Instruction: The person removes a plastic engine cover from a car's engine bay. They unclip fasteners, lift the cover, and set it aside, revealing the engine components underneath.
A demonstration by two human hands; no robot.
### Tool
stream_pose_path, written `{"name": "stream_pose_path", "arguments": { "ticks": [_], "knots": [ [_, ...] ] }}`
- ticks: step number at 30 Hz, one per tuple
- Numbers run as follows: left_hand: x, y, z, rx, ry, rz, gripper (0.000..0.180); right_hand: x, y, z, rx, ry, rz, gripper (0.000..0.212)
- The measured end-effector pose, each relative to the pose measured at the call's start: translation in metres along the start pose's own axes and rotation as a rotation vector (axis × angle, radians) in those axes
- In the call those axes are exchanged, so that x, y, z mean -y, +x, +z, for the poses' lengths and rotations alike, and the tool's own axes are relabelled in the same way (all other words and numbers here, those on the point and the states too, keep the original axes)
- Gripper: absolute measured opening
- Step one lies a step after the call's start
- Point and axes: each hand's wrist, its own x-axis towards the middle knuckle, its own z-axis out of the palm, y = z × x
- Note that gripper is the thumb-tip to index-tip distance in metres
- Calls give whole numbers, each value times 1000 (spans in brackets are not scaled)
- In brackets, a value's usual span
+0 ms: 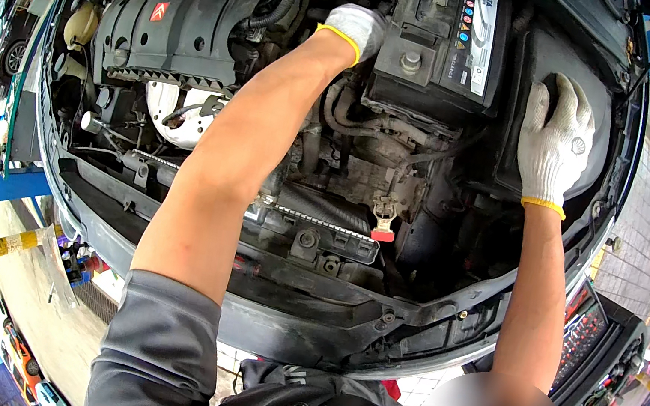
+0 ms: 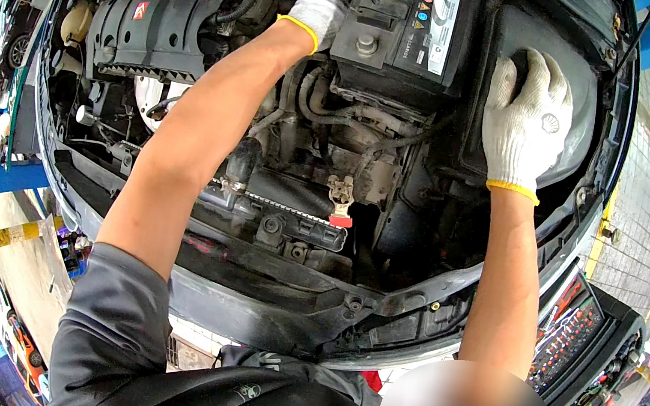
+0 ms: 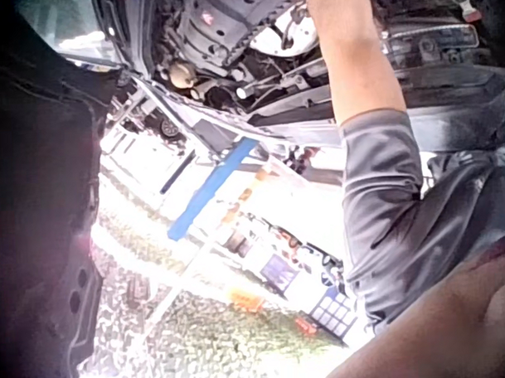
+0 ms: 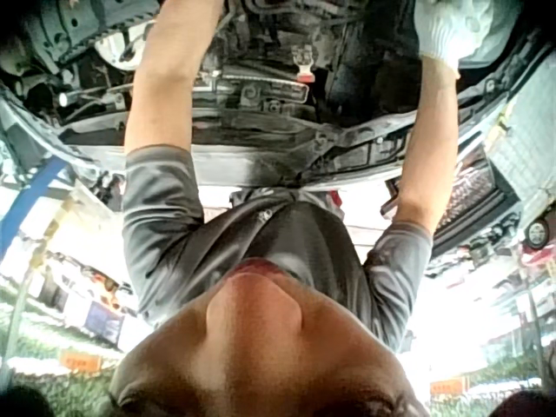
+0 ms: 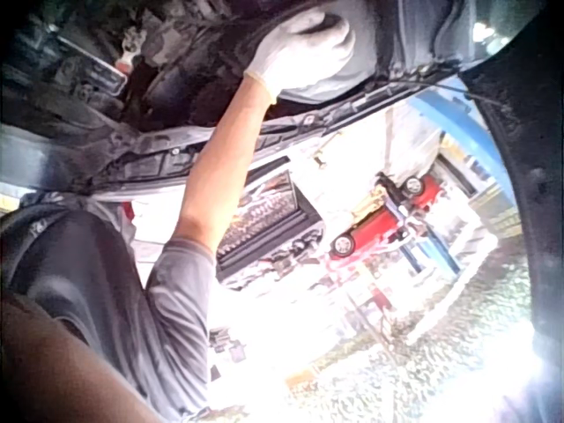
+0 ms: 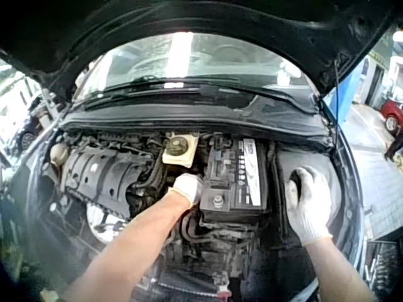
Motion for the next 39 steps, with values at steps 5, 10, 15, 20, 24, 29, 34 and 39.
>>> {"name": "stream_pose_path", "arguments": {
  "ticks": [5,10,15,20,24,29,34,39],
  "knots": [
    [4,3,10,8,-231,-131,30,1,1,1,4,0,-4,35],
    [0,1,27,-130,-244,14,42,1,1,1,-7,-5,-18,34],
    [-6,-2,35,-202,-205,24,39,-1,0,2,-7,-14,-14,33],
    [-7,-15,29,-200,-241,-11,43,4,1,2,-18,3,-21,33],
    [-3,0,42,-234,-195,-1,43,-1,1,2,-26,9,-39,34],
    [0,10,44,-189,-186,-138,33,0,1,4,-24,17,-21,34],
    [-4,0,32,-199,-243,-103,35,-4,0,6,-30,11,-35,34],
    [-4,-12,18,-86,-137,7,56,-3,-2,6,-37,1,-19,35]
  ]
}}
